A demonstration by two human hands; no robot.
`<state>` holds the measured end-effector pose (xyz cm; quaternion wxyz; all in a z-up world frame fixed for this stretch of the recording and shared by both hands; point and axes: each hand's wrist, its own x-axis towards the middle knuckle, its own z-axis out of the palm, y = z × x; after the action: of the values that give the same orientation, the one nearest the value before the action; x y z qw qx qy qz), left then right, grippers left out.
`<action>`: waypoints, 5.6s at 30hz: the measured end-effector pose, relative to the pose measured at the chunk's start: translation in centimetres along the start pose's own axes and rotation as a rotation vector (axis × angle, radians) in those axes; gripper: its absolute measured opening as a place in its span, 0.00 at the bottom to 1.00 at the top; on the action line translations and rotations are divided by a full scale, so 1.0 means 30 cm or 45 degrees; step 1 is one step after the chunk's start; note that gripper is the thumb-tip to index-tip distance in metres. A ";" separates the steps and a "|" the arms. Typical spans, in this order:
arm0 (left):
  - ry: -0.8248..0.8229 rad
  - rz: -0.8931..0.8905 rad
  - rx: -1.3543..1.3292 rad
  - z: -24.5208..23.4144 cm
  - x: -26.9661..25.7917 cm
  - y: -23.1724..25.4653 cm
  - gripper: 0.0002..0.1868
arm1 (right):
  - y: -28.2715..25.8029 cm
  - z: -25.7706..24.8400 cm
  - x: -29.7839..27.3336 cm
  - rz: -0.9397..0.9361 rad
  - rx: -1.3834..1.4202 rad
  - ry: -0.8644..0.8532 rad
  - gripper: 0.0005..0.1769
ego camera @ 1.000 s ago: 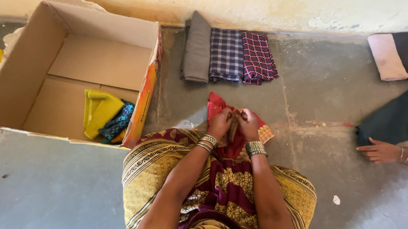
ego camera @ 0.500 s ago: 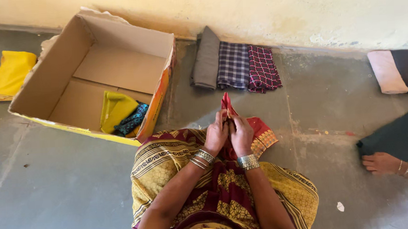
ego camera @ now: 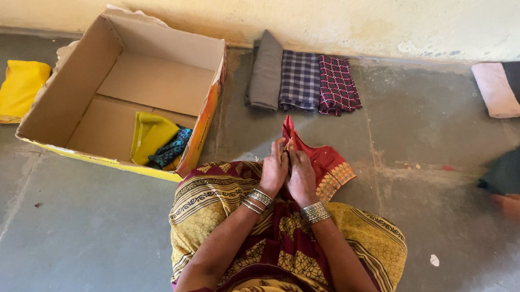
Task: The person sits on the floor and folds several pieces of clothing one by one, including a checkered shirt, a patterned maroon cloth, a red cloth, a yellow cloth, and a blue patterned cloth. Each item is unfolded, smoothed, and folded into a neat rectangle before being placed in a line on the floor.
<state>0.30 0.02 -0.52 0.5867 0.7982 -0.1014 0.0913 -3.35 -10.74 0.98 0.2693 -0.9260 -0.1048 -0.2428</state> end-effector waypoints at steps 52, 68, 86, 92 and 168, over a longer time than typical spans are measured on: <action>-0.658 1.136 0.238 -0.312 -0.121 0.544 0.17 | -0.022 -0.880 -0.157 0.292 1.038 0.772 0.05; -1.060 0.072 -0.527 -0.268 -0.113 0.538 0.08 | 0.147 -0.832 -0.180 0.242 1.395 0.811 0.03; -1.381 0.854 0.272 0.054 -0.494 0.419 0.23 | 0.305 -1.064 -0.635 0.191 1.395 -0.200 0.16; -1.291 1.237 0.221 0.103 -0.588 0.338 0.27 | 0.245 -0.981 -0.322 -0.233 1.012 -0.613 0.17; -1.358 -0.884 -2.093 0.307 -0.548 0.346 0.45 | -0.317 -0.747 -0.500 0.333 -0.145 0.224 0.15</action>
<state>-18.07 -10.90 1.92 0.8228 0.0741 -0.1433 -0.5449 -28.15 -16.10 14.16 0.2540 -0.9207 0.0546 -0.2911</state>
